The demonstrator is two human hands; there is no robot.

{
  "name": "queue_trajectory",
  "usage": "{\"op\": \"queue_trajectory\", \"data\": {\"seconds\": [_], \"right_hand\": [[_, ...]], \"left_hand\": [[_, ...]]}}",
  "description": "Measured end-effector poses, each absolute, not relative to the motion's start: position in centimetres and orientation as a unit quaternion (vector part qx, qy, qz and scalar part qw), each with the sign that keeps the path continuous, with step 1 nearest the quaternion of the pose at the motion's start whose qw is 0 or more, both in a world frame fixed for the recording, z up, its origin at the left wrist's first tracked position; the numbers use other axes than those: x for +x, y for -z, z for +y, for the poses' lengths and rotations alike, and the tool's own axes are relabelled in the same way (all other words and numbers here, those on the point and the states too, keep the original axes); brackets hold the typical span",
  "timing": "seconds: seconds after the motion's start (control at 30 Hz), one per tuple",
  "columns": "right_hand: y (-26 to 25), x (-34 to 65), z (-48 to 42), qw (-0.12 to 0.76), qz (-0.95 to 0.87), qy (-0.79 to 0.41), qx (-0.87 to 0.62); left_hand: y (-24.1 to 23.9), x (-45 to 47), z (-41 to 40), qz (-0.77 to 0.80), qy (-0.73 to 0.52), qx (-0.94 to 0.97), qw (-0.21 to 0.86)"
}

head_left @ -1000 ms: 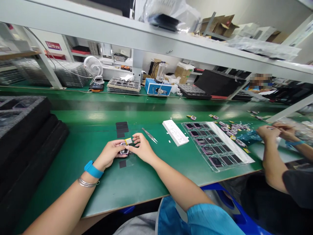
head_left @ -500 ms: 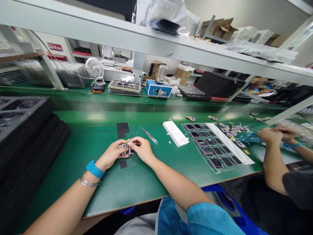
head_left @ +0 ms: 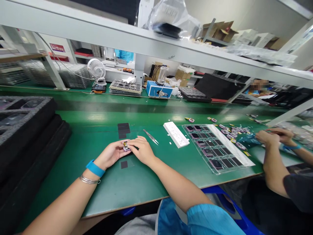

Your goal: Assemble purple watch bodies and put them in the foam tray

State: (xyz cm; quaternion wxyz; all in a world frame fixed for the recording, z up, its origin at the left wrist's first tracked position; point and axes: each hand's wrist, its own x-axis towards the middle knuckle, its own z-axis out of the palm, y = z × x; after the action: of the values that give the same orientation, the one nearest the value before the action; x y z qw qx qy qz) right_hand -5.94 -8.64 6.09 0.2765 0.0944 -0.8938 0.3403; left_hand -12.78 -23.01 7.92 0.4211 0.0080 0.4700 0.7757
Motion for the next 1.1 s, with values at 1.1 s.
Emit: {"op": "queue_trajectory", "data": {"seconds": [1.1], "right_hand": [[-4.9, -6.3, -8.5, -0.003, -0.655, -0.754, 0.045]], "left_hand": [[-7.5, -12.8, -23.3, 0.541, -0.692, 0.210, 0.430]]}}
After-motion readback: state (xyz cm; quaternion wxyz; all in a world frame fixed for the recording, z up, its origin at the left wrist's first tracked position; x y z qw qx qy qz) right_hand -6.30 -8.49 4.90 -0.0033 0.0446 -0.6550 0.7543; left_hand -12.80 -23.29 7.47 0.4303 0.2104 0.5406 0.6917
